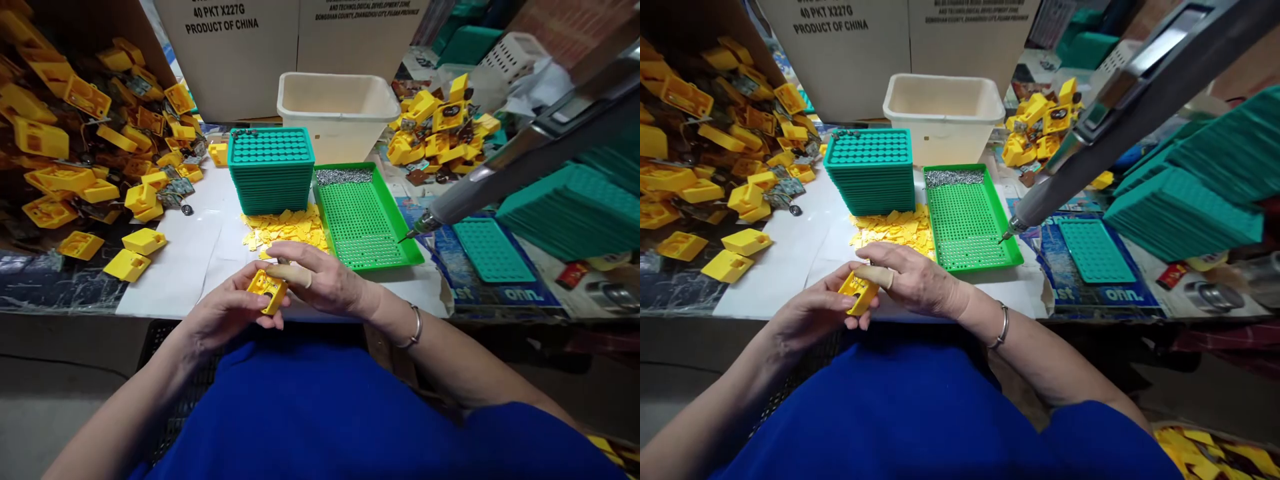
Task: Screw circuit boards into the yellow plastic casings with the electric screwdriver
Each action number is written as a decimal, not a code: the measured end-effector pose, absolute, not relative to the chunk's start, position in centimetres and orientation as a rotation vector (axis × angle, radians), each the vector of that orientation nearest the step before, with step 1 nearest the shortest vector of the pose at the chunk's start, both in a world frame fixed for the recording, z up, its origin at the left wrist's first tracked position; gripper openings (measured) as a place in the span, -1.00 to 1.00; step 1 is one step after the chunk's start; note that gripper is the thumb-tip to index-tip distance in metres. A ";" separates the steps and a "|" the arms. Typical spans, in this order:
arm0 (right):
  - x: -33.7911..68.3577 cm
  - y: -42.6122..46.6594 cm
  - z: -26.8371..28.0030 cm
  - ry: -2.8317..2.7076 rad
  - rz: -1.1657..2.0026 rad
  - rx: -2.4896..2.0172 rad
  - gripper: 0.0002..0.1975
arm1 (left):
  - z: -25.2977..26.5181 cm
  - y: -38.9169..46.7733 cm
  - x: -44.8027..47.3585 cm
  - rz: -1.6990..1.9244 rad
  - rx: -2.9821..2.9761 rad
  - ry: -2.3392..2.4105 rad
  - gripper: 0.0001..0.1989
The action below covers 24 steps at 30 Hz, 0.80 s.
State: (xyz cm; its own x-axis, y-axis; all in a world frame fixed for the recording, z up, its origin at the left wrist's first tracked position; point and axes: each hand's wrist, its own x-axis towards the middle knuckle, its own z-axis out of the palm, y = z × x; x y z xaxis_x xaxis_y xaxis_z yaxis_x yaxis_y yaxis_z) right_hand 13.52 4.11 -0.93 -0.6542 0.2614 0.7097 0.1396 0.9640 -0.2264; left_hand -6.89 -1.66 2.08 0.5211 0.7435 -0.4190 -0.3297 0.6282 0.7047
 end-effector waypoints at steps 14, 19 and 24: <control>14.7 3.4 1.0 -2.059 1.063 -0.544 -0.71 | 1.3 -2.4 -6.0 1.016 0.946 1.132 -0.66; 14.9 3.7 0.5 -2.263 0.829 -0.496 -0.54 | 1.1 -2.3 -6.2 1.044 0.934 1.138 -0.66; 14.2 3.6 -0.5 -2.258 0.308 -0.491 -0.83 | 1.5 -2.5 -5.9 1.027 0.882 1.152 -0.61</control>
